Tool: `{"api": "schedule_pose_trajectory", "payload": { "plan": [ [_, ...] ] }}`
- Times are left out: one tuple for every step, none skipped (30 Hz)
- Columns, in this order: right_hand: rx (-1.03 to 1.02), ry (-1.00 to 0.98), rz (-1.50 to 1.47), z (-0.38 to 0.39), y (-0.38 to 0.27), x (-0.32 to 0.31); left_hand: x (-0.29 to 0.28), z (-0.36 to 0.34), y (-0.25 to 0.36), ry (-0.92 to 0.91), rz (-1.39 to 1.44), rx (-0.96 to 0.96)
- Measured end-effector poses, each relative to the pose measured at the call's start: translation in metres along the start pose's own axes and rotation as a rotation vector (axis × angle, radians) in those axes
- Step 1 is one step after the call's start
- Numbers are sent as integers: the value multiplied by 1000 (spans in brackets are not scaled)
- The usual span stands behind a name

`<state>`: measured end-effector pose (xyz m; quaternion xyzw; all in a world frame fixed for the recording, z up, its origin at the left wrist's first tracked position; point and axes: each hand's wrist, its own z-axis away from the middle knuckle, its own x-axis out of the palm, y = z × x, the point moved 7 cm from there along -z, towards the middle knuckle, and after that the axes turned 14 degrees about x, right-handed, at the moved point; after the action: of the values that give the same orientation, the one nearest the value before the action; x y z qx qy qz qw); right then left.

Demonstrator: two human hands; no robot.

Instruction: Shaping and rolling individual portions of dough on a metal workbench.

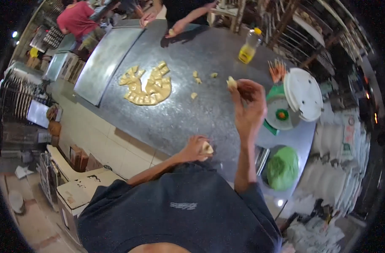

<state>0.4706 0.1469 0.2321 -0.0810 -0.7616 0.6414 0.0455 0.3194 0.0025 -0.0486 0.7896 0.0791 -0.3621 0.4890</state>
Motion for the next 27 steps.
{"api": "schedule_pose_trajectory", "payload": {
  "plan": [
    [-47, 76, 26, -5, 16, 3, -9, 4, 1, 35, -36, -14],
    [-68, 161, 71, -9, 39, 10, -17, 8, 2, 71, -80, -30],
    [-117, 227, 137, -11, 65, 21, -23, 12, 3, 81, -98, -41],
    [-224, 188, 342, -15, 91, 41, -28, 16, 4, 92, -113, -54],
    [-313, 117, 592, -11, 121, 59, -33, 20, 3, 115, -103, -86],
    [-83, -48, 704, -1, 173, 65, -36, 23, 3, 102, -118, -82],
    [265, -228, 850, 11, 230, 65, -40, 25, 2, 106, -119, -90],
    [160, -149, 794, 24, 245, 54, -43, 28, 0, 112, -125, -102],
    [218, -110, 811, 45, 267, 40, -48, 29, 2, 127, -169, -74],
    [305, -198, 734, 67, 287, 29, -52, 32, -2, 162, -108, -119],
    [492, -283, 698, 92, 308, 15, -55, 34, -7, 196, -41, -169],
    [571, -401, 703, 118, 319, 7, -59, 36, -11, 263, 9, -197],
    [663, -493, 708, 143, 325, -1, -60, 35, -11, 269, -6, -181],
    [752, -563, 699, 164, 328, -7, -56, 32, -12, 216, 10, -170],
    [763, -546, 652, 177, 324, -12, -53, 29, -12, 193, 13, -144],
    [768, -507, 596, 186, 319, -16, -50, 24, -10, 187, 9, -94],
    [777, -506, 495, 193, 313, -17, -43, 19, -10, 126, 20, -75],
    [785, -429, 546, 196, 310, -21, -35, 14, -9, 90, 20, -37],
    [794, -398, 551, 199, 307, -22, -28, 10, -8, 61, 15, -3],
    [776, -354, 525, 198, 304, -22, -23, 5, -5, 79, -2, 49],
    [698, -348, 600, 197, 298, -21, -13, 1, -4, 44, 0, 73],
    [595, -322, 641, 193, 291, -20, 3, -2, -7, -80, -12, 53],
    [538, -276, 708, 191, 286, -21, 14, -4, -6, -133, -39, 68],
    [437, -302, 701, 188, 279, -17, 24, -5, -6, -186, -65, 84],
    [382, -305, 724, 186, 275, -15, 30, -6, -7, -175, -122, 87],
    [306, -298, 726, 183, 269, -13, 34, -6, -8, -167, -179, 96],
    [368, -308, 533, 181, 268, -14, 41, -5, -8, -200, -212, 108]
  ]
}}
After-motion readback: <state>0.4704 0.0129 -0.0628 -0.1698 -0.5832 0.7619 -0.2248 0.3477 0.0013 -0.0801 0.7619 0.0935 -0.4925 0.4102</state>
